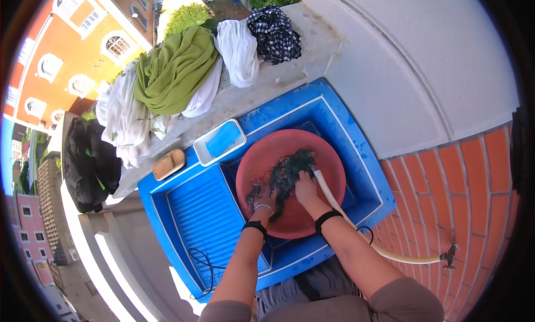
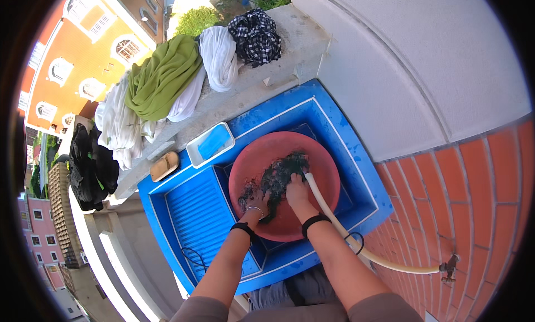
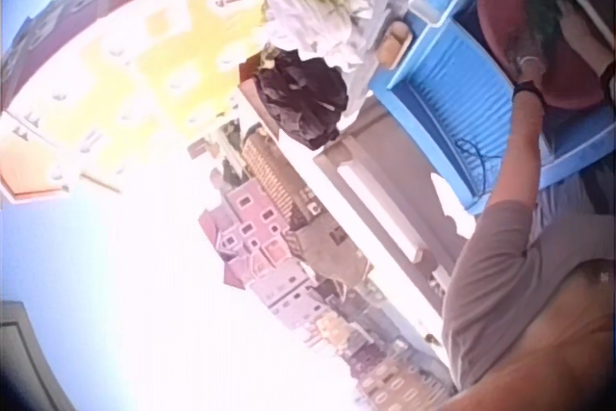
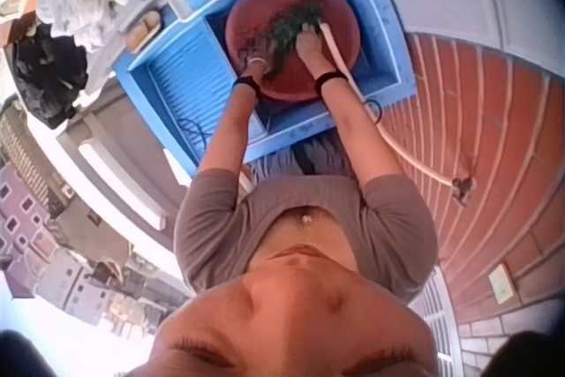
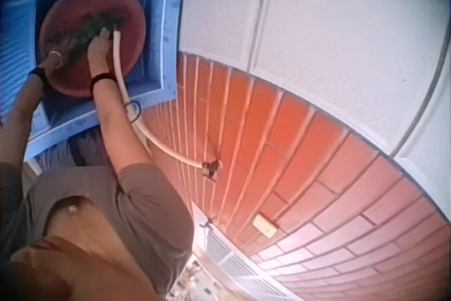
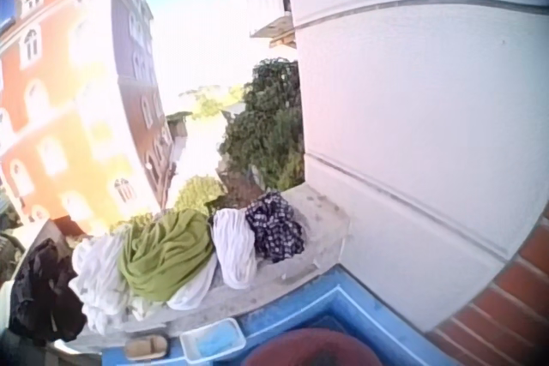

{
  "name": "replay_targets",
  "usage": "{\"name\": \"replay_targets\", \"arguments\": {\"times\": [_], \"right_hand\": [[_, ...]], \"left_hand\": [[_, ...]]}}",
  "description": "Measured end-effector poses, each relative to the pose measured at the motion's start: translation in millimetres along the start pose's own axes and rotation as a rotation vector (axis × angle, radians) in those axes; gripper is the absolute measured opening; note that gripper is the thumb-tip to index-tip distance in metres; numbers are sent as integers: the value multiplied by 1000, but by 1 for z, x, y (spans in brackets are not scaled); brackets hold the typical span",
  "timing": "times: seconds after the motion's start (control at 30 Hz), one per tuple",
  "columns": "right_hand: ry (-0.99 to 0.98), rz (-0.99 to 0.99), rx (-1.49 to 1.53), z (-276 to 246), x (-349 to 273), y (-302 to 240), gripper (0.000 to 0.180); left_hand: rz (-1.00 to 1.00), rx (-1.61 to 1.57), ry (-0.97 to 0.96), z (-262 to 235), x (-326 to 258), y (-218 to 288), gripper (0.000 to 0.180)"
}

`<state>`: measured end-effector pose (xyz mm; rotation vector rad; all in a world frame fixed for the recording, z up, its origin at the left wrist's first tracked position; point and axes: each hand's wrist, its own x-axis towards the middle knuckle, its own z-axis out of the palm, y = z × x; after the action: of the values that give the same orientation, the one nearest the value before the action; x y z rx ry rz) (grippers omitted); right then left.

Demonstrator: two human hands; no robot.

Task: The person is washing various items of clothing by hand in a basin on a balcony.

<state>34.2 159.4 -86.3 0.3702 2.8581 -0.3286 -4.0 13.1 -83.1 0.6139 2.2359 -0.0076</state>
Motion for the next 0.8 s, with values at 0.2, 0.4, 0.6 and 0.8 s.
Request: {"name": "replay_targets", "arguments": {"times": [0.2,0.4,0.6,0.8], "right_hand": [[120,-421,165,-75,-26,-32,25],[156,-644,343,-99,-42,-42,33],[219,-125,359,-82,-32,-24,56],[-169,264,576,-43,-12,-37,57]], "left_hand": [[188,-842,454,-2,10,-21,50],[159,-1753,101,-42,-16,-40,32],[212,-1644,611,-57,-73,-24,34],[110,-1589,812,-41,-109,-39,30]]}}
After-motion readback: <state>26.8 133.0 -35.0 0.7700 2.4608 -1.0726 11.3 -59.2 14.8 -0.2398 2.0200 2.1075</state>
